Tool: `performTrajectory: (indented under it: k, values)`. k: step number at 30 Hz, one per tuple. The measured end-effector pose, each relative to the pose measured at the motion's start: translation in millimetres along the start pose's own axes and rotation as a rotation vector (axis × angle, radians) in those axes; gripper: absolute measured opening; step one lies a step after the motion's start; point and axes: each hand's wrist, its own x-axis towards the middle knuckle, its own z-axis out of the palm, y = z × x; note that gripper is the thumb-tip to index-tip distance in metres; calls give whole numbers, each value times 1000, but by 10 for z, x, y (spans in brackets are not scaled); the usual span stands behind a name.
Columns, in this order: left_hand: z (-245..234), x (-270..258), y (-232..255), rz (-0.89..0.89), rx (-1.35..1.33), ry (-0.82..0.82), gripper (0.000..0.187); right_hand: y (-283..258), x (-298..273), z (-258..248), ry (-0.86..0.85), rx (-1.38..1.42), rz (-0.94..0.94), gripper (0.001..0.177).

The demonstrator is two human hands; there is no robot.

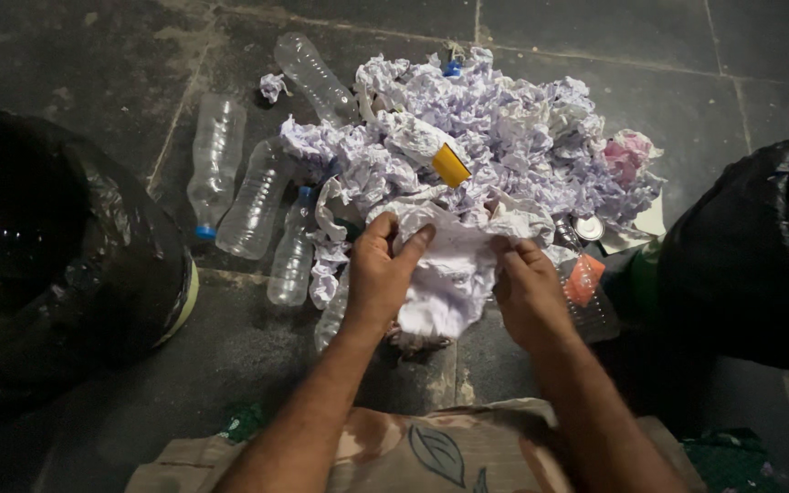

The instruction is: The person sits on a tiled floor and sorts through a pile of waste, picking up crumpled pieces of paper and plastic bottles. They separate the paper from the bottles, placing the paper into a black bag on the right and stacking the bottles on the left.

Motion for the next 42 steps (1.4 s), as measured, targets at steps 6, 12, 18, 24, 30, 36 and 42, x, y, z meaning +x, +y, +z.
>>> performTrajectory:
  k: [6, 12, 18, 24, 30, 36, 42]
  values:
    - [20, -9, -98, 26, 75, -1, 39, -128, -28, 172, 165, 16, -18, 14]
    - [-46, 38, -24, -194, -271, -24, 14, -371, -123, 376, 227, -190, -87, 25]
    - [-48, 79, 6, -130, -307, 24, 24, -288, -31, 164, 212, -292, -122, 38]
    - [-32, 1, 199, -231, 34, -21, 25, -474, -150, 378, 149, -323, -87, 31]
    - [-42, 22, 32, -173, 4, 84, 23, -293, -100, 159, 120, -382, -223, 38]
    - [-57, 48, 60, -171, -139, 258, 20, -311, -76, 246, 148, -156, -188, 28]
    - [66, -61, 200, 2, 180, 263, 31, -327, -138, 191, 372, -413, -365, 41]
